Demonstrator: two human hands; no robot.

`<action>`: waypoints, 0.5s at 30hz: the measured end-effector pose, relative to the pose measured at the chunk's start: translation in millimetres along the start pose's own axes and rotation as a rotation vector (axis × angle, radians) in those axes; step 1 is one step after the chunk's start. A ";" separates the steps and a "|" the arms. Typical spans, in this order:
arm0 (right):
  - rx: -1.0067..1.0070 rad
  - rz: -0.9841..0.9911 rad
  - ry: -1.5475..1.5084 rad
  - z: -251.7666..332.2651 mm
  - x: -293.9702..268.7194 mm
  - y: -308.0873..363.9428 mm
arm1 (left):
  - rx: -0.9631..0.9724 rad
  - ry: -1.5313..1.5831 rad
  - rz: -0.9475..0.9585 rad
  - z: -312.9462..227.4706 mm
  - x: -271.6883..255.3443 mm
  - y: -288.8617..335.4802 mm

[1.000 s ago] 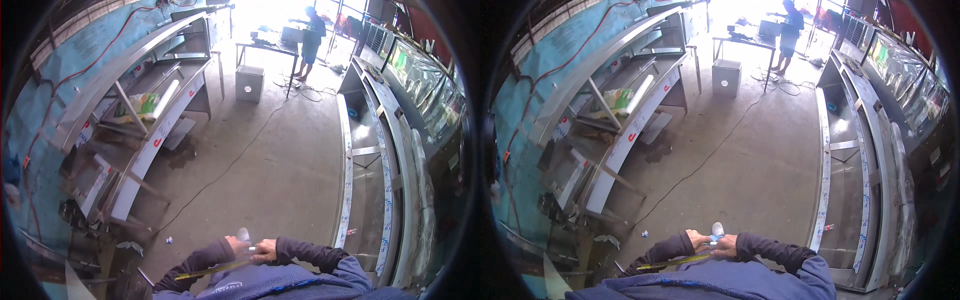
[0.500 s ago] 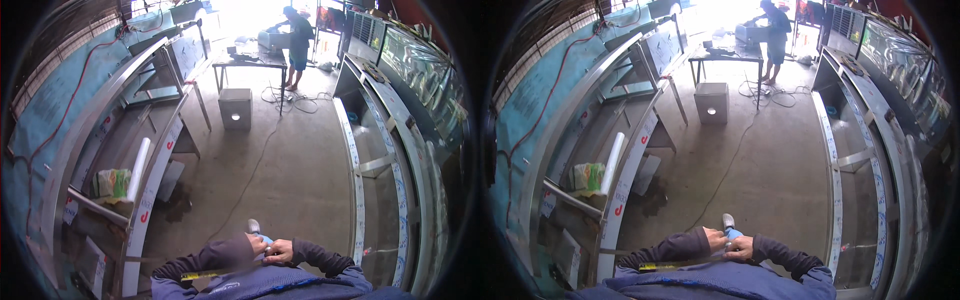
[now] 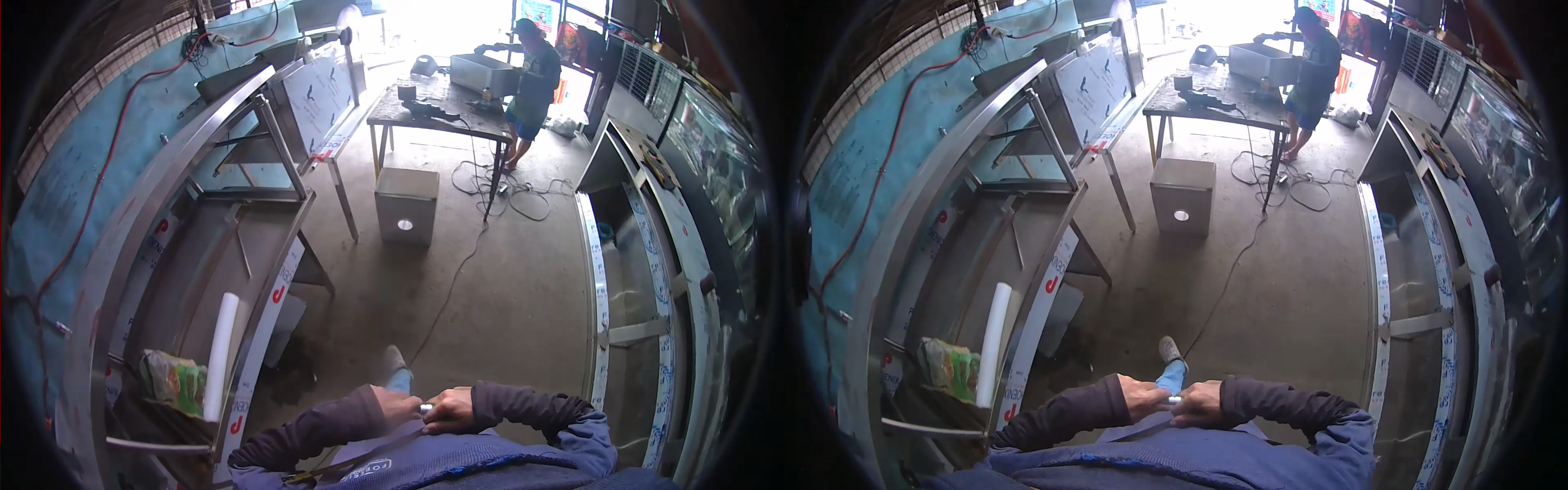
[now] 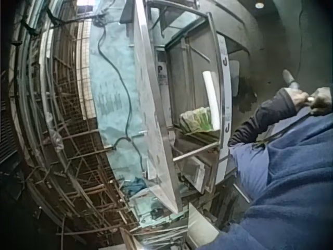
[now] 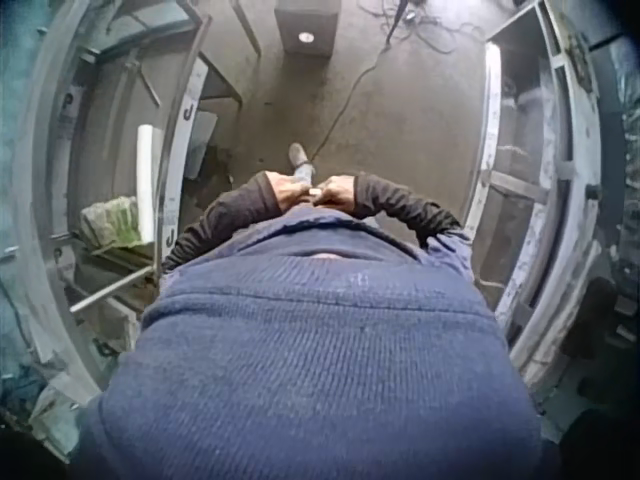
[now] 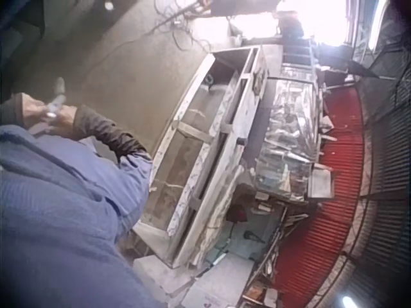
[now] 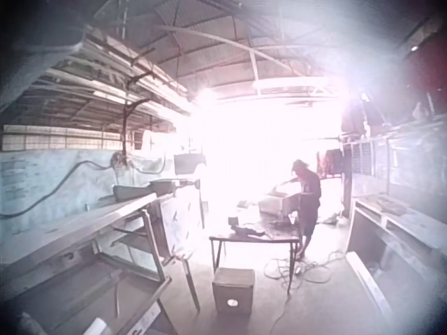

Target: The person measures and marks a metal sheet using a measuring tape, pencil, and marker in a workshop environment.

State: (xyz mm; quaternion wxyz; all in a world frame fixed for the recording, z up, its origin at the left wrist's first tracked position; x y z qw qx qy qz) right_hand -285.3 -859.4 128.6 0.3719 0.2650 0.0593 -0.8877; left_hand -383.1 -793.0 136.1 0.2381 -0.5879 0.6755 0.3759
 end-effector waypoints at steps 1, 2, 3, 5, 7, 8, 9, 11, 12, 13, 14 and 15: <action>0.004 0.011 0.037 -4.0 -21.2 -10.5 | 0.004 0.004 0.008 17.9 -13.3 -5.7; 0.009 0.021 0.075 -11.7 -40.0 -21.5 | 0.008 0.008 0.015 35.7 -25.8 -11.3; 0.012 0.027 0.078 -26.6 -54.4 -33.1 | 0.009 0.011 0.008 53.2 -38.2 -17.2; -0.055 0.009 0.094 -49.9 -88.8 -58.7 | -0.022 0.001 0.033 90.0 -67.3 -27.6; -0.021 0.040 0.083 -68.3 -122.9 -79.4 | 0.013 0.021 -0.022 124.2 -93.7 -34.9; 0.010 0.062 0.072 -77.4 -142.6 -87.1 | 0.048 0.033 -0.070 138.5 -113.1 -39.7; 0.013 0.062 0.075 -92.5 -160.3 -86.6 | -0.080 -0.082 -0.064 167.8 -138.0 -33.8; 0.019 -0.029 0.173 -136.6 -195.4 -69.2 | -0.759 -0.102 -0.313 229.3 -215.7 12.7; 0.110 -0.120 0.114 -161.3 -211.1 -59.6 | -0.760 -0.155 -0.372 270.3 -237.9 24.0; 0.164 -0.187 0.050 -180.0 -225.6 -60.1 | -0.535 0.021 -0.580 281.1 -253.4 24.5; 0.206 -0.177 0.055 -197.8 -237.7 -63.3 | -0.471 0.165 -0.633 291.3 -257.5 15.6; 0.188 -0.241 0.012 -217.1 -253.1 -71.0 | -0.409 0.305 -0.690 298.4 -266.8 1.4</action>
Point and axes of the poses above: each hand's wrist, its own y-axis away from the middle knuckle, its own x-axis out of the palm, z = x × y, the point moved 6 cm from there along -y, towards the middle knuckle, and after that the axes turned 3 degrees about y, right-handed, at the moved point
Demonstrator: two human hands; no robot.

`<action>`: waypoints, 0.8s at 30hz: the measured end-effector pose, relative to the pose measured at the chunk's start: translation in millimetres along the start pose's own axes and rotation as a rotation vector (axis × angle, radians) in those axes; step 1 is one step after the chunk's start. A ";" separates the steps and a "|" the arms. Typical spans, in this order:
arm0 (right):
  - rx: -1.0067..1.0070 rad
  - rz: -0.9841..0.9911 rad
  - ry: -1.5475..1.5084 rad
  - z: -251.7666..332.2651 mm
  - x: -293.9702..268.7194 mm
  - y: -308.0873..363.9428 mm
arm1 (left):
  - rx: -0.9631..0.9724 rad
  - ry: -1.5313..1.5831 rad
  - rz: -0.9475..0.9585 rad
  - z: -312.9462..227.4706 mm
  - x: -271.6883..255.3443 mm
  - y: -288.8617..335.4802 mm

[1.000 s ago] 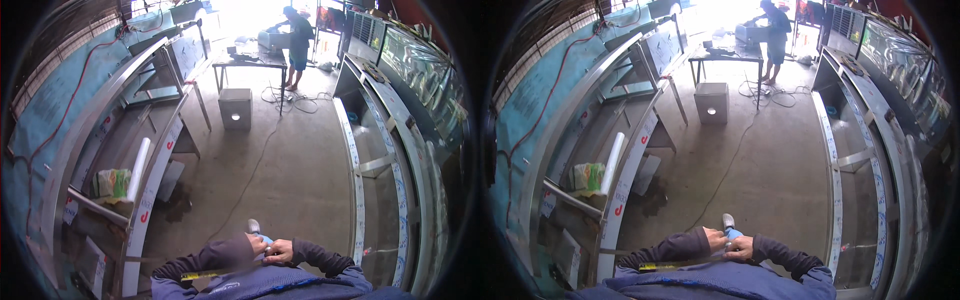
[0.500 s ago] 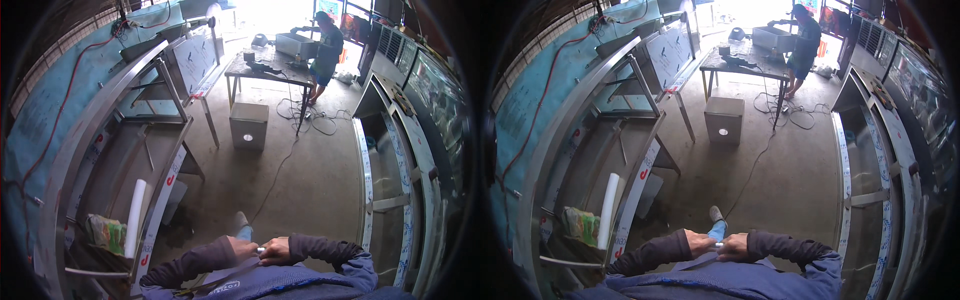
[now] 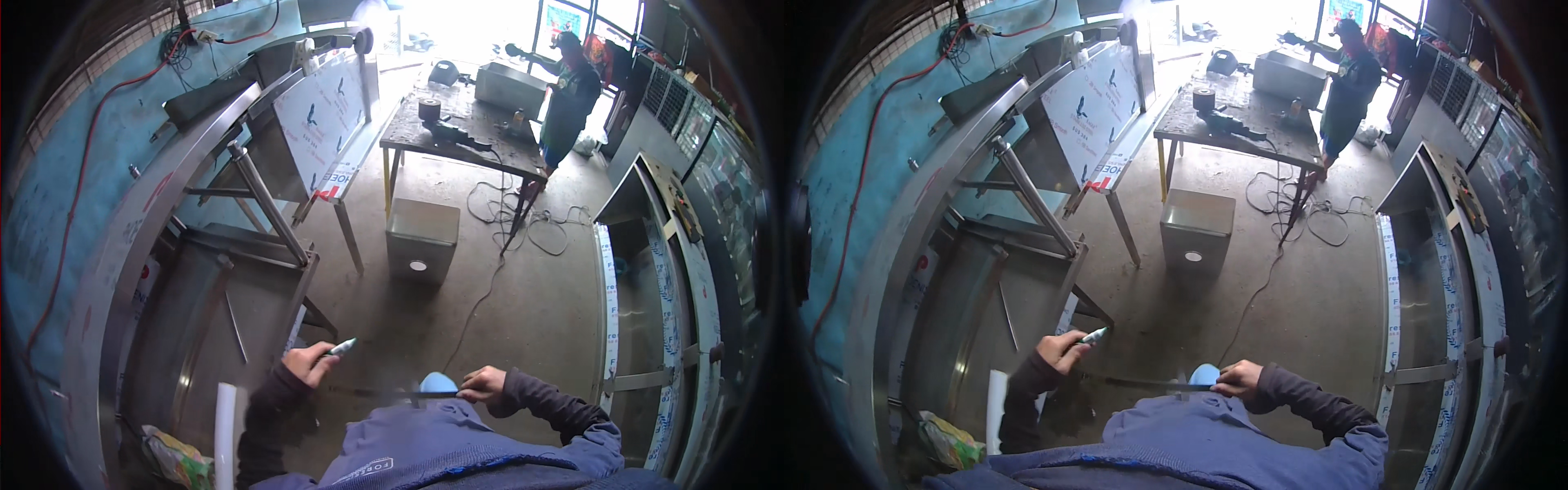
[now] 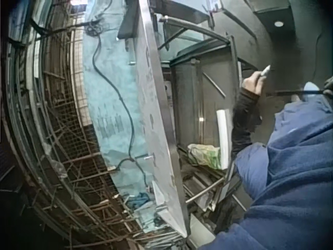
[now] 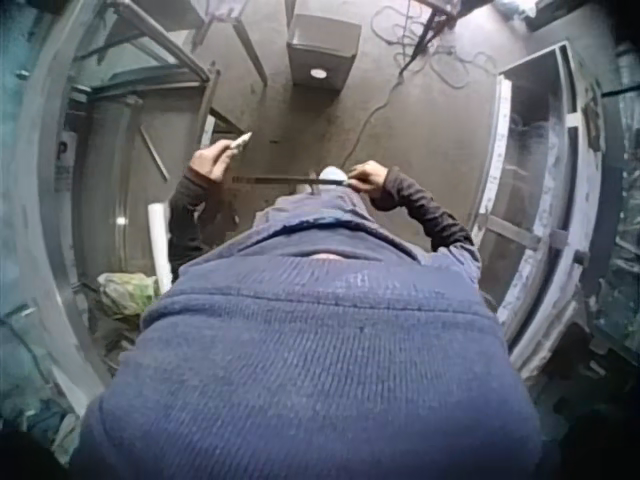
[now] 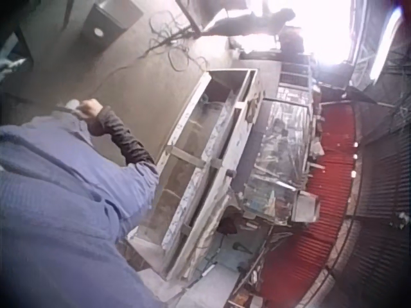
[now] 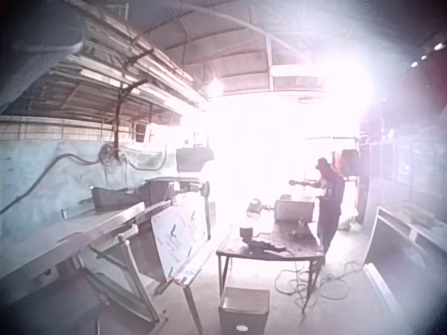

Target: The person measures and marks a metal sheet using a measuring tape, pencil, and marker in a workshop environment.

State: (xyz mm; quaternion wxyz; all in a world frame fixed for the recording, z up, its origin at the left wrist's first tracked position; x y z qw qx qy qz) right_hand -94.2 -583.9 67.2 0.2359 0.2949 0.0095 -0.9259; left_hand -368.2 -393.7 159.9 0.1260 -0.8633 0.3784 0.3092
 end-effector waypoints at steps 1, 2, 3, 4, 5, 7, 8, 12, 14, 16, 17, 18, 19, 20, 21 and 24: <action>-0.011 -0.037 0.004 -14.4 -16.2 -14.5 | 0.021 -0.014 -0.106 13.2 -0.3 -19.4; -0.020 -0.073 0.004 -28.6 -34.7 -30.6 | 0.054 -0.006 -0.287 23.1 -6.8 -39.8; -0.011 -0.153 -0.044 -43.1 -52.4 -44.6 | -0.008 0.023 -0.377 29.4 -13.0 -57.2; 0.010 -0.237 -0.093 -56.9 -67.3 -55.4 | -0.066 0.053 -0.460 36.5 -19.7 -74.8; 0.024 -0.306 -0.122 -74.8 -79.8 -67.7 | -0.100 0.000 -0.522 50.8 -23.5 -93.5; 0.088 -0.358 -0.164 -109.0 -103.5 -94.0 | -0.123 -0.020 -0.614 74.7 -27.0 -133.2; 0.129 -0.341 -0.171 -125.2 -115.5 -110.5 | -0.107 0.016 -0.653 80.7 -27.8 -156.0; 0.038 -0.323 -0.159 -191.9 -134.3 -180.1 | 0.174 -0.044 -0.574 96.5 -18.3 -250.8; -0.037 -0.313 -0.174 -228.1 -145.4 -221.5 | 0.046 0.135 -0.503 127.8 -9.4 -295.6; -0.111 -0.293 -0.142 -251.4 -160.9 -253.3 | -0.114 0.107 -0.403 144.2 -5.9 -337.6; -0.149 -0.357 -0.172 -263.6 -175.2 -271.8 | -0.294 0.299 -0.354 146.8 -10.2 -360.2; -0.134 -0.355 -0.179 -279.7 -187.5 -285.7 | -0.282 0.170 -0.379 161.8 -18.0 -383.5; -0.131 -0.354 -0.175 -293.4 -196.8 -300.3 | -0.263 0.135 -0.369 168.3 -26.3 -404.6; -0.130 -0.352 -0.171 -310.8 -205.1 -318.1 | -0.243 0.099 -0.359 175.4 -33.4 -429.0; -0.180 -0.398 -0.155 -329.0 -219.4 -335.7 | -0.236 0.064 -0.383 183.0 -42.3 -455.3; -0.236 -0.476 -0.194 -387.7 -237.7 -376.7 | -0.135 -0.078 -0.440 219.5 -64.2 -526.5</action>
Point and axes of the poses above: each hand's wrist, its own y-axis away from the middle knuckle, its own x-axis out of the palm, z = x × y, the point moved 6 cm from there along -y, towards the middle knuckle, and after that the axes turned 3 degrees about y, right-handed, at the moved point
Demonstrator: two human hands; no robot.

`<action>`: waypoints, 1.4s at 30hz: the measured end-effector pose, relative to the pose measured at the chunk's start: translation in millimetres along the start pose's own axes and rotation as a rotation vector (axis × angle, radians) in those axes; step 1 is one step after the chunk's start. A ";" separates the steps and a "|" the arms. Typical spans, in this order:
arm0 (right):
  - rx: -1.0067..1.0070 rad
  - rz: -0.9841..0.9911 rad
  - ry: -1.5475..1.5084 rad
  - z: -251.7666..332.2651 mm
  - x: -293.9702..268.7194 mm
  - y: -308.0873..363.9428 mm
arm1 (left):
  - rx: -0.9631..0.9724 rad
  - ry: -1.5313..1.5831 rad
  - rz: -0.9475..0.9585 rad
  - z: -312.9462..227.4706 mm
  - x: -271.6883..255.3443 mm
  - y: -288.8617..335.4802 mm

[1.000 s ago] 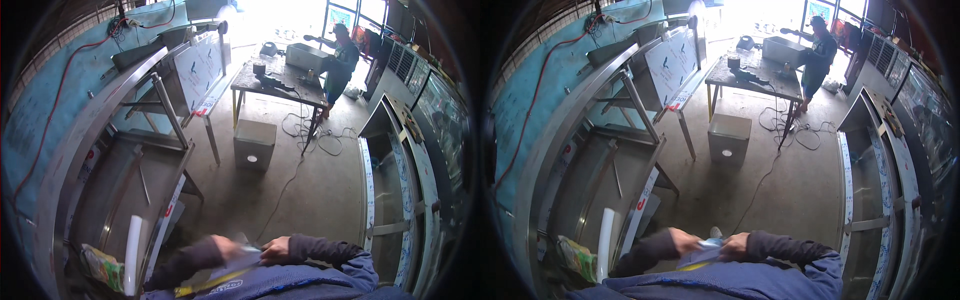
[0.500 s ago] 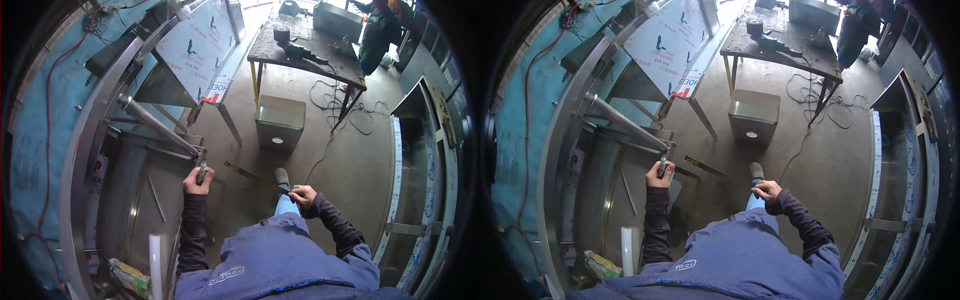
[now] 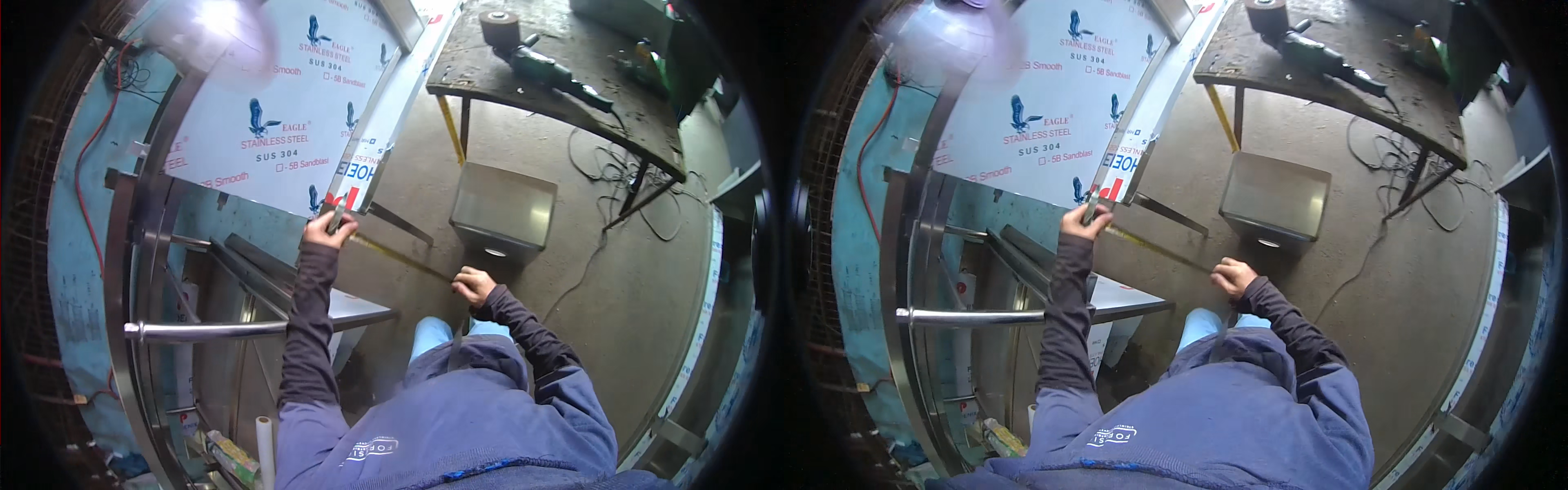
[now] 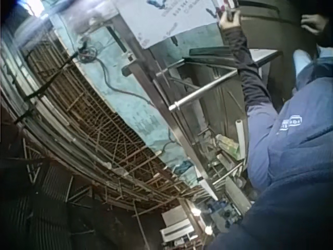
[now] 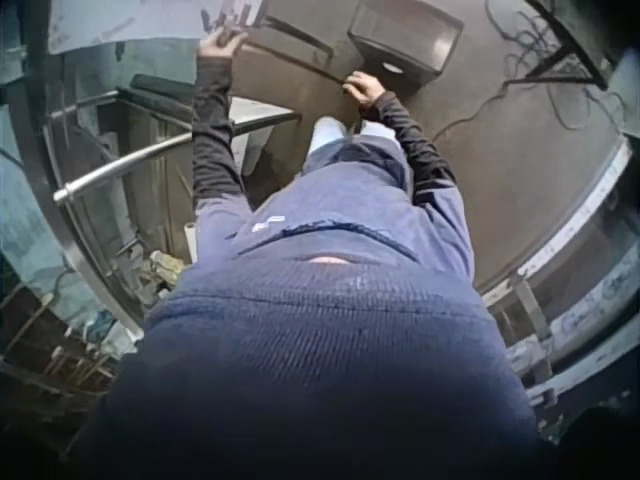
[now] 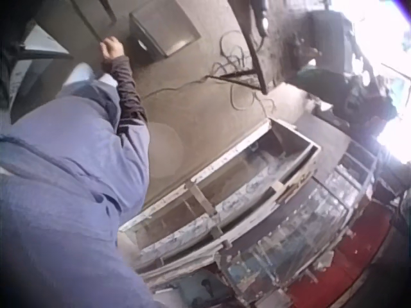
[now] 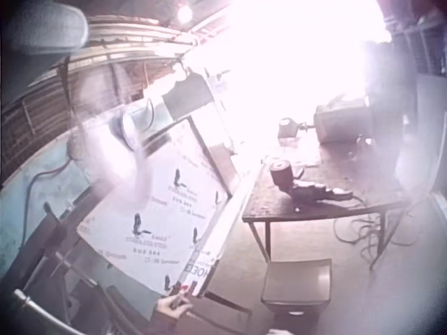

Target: The person measures and marks a metal sheet using a measuring tape, pencil, and marker in a workshop environment.

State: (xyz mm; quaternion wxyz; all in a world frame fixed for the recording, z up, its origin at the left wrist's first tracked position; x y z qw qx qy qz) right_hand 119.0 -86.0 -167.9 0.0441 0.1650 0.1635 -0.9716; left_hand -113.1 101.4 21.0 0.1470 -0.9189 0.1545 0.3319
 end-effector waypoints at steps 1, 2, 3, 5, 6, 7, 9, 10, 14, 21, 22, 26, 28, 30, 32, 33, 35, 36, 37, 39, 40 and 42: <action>0.026 -0.033 0.043 -31.5 -1.3 -10.6 | 0.042 -0.094 0.027 0.7 11.3 -23.2; 0.048 -0.058 0.082 -58.9 3.7 -19.2 | 0.191 -0.254 0.116 -0.2 21.1 -42.9; 0.115 -0.098 0.119 -91.6 5.4 -27.9 | 0.274 -0.321 0.233 9.2 41.2 -67.0; 0.258 -0.122 0.152 -157.1 17.8 -44.8 | 0.406 -0.512 0.423 38.1 79.4 -103.9; 0.297 -0.115 0.127 -184.0 24.7 -54.2 | 0.456 -0.628 0.503 58.7 100.4 -118.8; 0.298 -0.144 0.105 -200.1 35.2 -65.7 | 0.498 -0.809 0.540 66.6 111.3 -128.6; 0.299 -0.172 0.112 -246.2 55.0 -81.1 | 0.684 -1.051 0.528 73.0 143.2 -156.4; 0.215 -0.240 0.074 -263.6 64.3 -85.9 | 0.809 -1.127 0.473 74.5 155.1 -161.9; 0.008 -0.348 -0.099 -304.9 121.4 -85.8 | 0.784 -1.144 0.400 80.8 158.3 -164.1; 0.040 -0.365 -0.279 -440.0 200.4 -97.5 | 0.765 -1.043 -0.237 104.9 131.8 -162.2; 0.041 -0.349 -0.283 -448.9 206.0 -104.6 | 0.685 -1.048 -0.234 121.8 132.1 -155.6; -0.220 -0.420 -0.083 -422.7 203.5 -150.0 | 0.737 -1.193 -0.160 129.5 128.6 -133.3; -0.320 -0.394 -0.102 -403.7 203.5 -174.5 | 0.814 -1.269 -0.112 138.5 130.4 -133.1; -0.303 -0.351 -0.156 -402.6 200.2 -197.3 | 0.978 -1.465 -0.030 132.4 146.2 -128.9; -0.230 -0.298 -0.191 -405.2 201.5 -214.2 | 0.950 -1.555 0.015 124.5 158.2 -120.1; -0.220 -0.295 -0.198 -403.4 203.1 -216.3 | 0.896 -1.651 0.148 132.3 160.4 -121.3; -0.275 -0.298 -0.179 -401.6 203.1 -220.0 | 0.806 -1.840 0.329 145.8 167.6 -122.1; -0.272 -0.295 -0.184 -401.0 203.3 -224.7 | 0.802 -1.839 0.337 143.7 169.5 -124.3; -0.260 -0.291 -0.177 -402.0 205.9 -226.6 | 0.752 -1.985 0.398 148.0 171.5 -126.0; -0.246 -0.280 -0.177 -401.3 210.6 -225.8 | 0.706 -2.199 0.524 162.0 172.6 -129.0; -0.281 -0.293 -0.198 -400.8 208.8 -227.2 | 0.702 -2.203 0.528 166.4 173.4 -127.9; -0.318 -0.305 -0.223 -398.8 207.8 -229.3 | 0.910 -1.972 0.221 152.2 176.5 -120.9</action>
Point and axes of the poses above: each hand's wrist, its own y-axis away from the middle knuckle, its own x-axis out of the palm, z = x × y, the point moved 6 cm from there along -y, towards the middle knuckle, and after that the axes turned 3 degrees about y, right-handed, at the moved point
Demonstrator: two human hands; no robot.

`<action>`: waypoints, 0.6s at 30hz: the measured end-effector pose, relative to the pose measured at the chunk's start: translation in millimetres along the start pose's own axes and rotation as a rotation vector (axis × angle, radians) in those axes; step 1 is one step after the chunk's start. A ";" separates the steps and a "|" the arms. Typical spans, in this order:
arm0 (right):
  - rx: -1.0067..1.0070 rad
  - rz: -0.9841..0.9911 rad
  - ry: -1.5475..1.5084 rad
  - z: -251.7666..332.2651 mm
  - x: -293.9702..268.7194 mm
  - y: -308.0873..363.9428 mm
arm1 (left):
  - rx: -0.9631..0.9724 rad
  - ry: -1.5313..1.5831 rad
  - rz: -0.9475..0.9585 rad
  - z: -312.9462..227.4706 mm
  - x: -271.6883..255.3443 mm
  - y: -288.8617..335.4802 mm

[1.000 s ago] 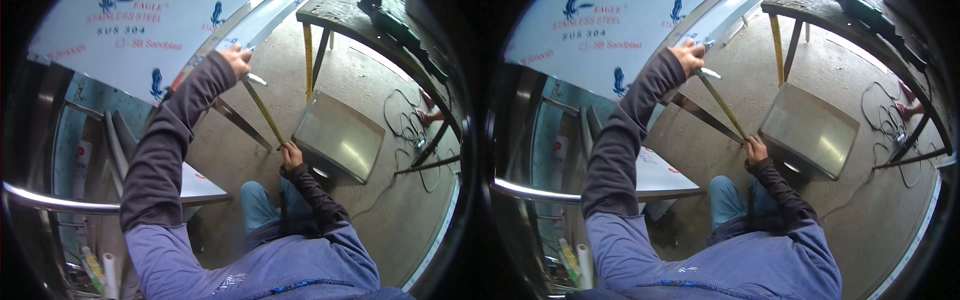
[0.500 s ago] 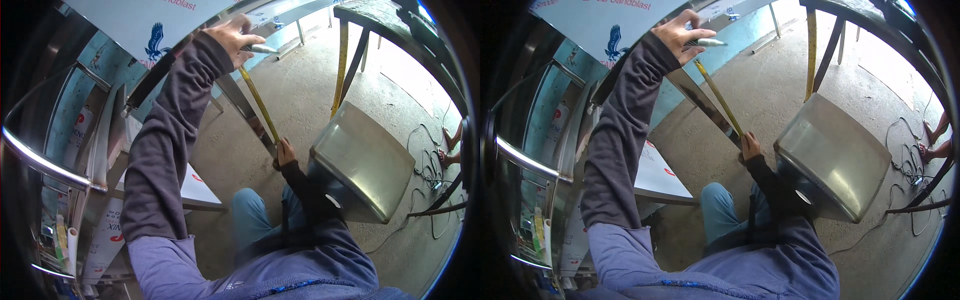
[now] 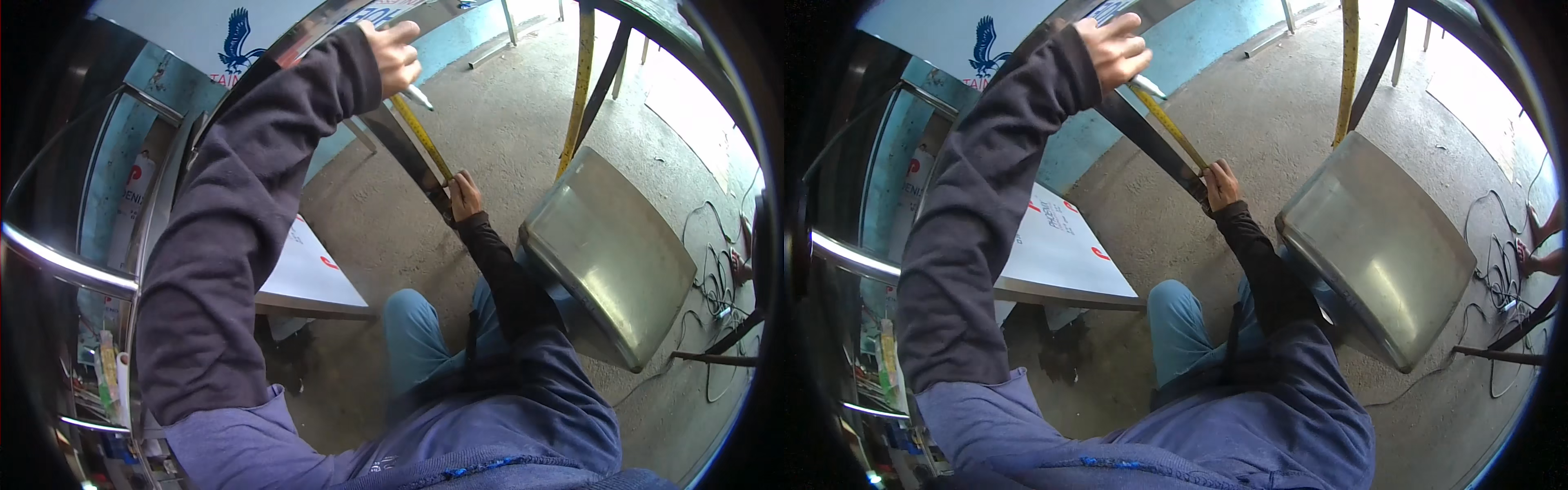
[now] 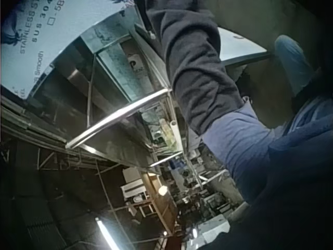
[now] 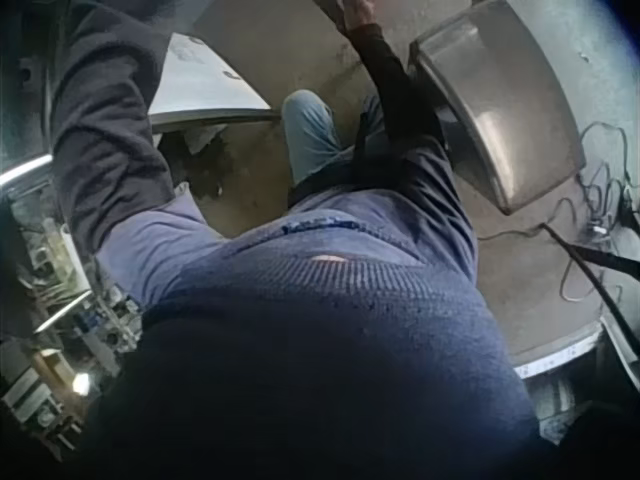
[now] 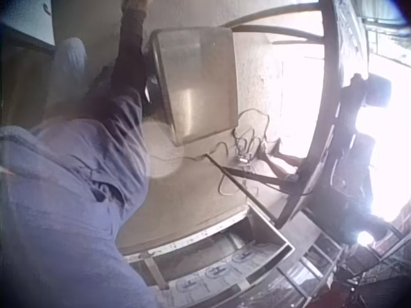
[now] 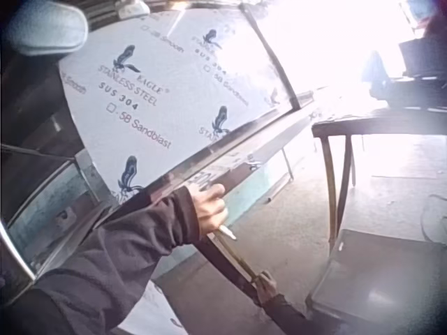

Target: The person measures and marks a metal sheet using a measuring tape, pencil, and marker in a workshop environment.

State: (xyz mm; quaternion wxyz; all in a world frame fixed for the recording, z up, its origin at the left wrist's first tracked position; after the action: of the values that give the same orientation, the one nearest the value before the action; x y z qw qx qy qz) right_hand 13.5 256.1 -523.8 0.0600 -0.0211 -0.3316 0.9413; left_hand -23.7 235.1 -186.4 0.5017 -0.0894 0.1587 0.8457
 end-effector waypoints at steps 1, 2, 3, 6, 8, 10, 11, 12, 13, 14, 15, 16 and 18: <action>0.036 0.003 -0.028 2.1 -1.3 -2.0 | 0.015 -0.012 -0.249 -2.8 -17.4 7.9; 0.071 0.004 -0.055 4.2 -3.0 -4.2 | 0.021 -0.040 -0.429 -5.0 -31.2 14.7; 0.073 0.003 -0.057 7.4 -3.9 -9.8 | 0.068 -0.039 -0.503 -6.1 -35.7 20.0; 0.052 0.063 -0.070 19.1 8.5 -21.1 | 0.117 0.002 -0.548 -5.5 -37.5 31.8; -0.097 -0.007 -0.022 22.7 5.0 -22.6 | 0.110 0.033 -0.532 -7.7 -35.8 28.3; -0.091 -0.004 -0.005 19.9 5.2 -21.6 | 0.057 0.074 -0.476 -17.7 -30.9 20.5; -0.086 -0.004 0.014 19.0 4.7 -22.3 | 0.007 0.144 -0.339 -31.4 -23.3 13.4; -0.086 -0.007 0.015 18.6 4.7 -23.6 | -0.048 0.206 -0.157 -44.6 -13.0 6.8; -0.087 0.000 -0.004 21.7 7.1 -23.9 | -0.124 0.222 -0.131 -54.6 -0.3 7.5; -0.090 0.007 -0.022 23.3 8.9 -24.4 | -0.122 0.221 -0.131 -56.9 3.1 2.6; -0.090 0.005 -0.024 25.0 9.7 -24.9 | -0.170 0.282 0.175 -56.8 25.1 -2.1; -0.118 -0.010 -0.015 25.5 7.7 -24.8 | -0.214 0.336 0.478 -58.0 41.7 -1.3; -0.148 -0.032 -0.008 26.5 5.0 -23.2 | -0.266 0.386 0.428 -58.8 35.5 -4.3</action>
State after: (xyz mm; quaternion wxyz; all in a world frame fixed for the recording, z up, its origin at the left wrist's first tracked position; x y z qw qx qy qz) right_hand 8.7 258.3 -488.6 0.0719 -0.0166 -0.4009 0.9132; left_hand -37.4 245.1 -253.1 0.2568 -0.2777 0.1540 0.9128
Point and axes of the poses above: each hand's wrist, its own y-axis away from the middle knuckle, its own x-axis out of the palm, z = x × y, the point moved 6 cm from there along -y, towards the middle knuckle, and after that the axes turned 3 degrees about y, right-handed, at the moved point
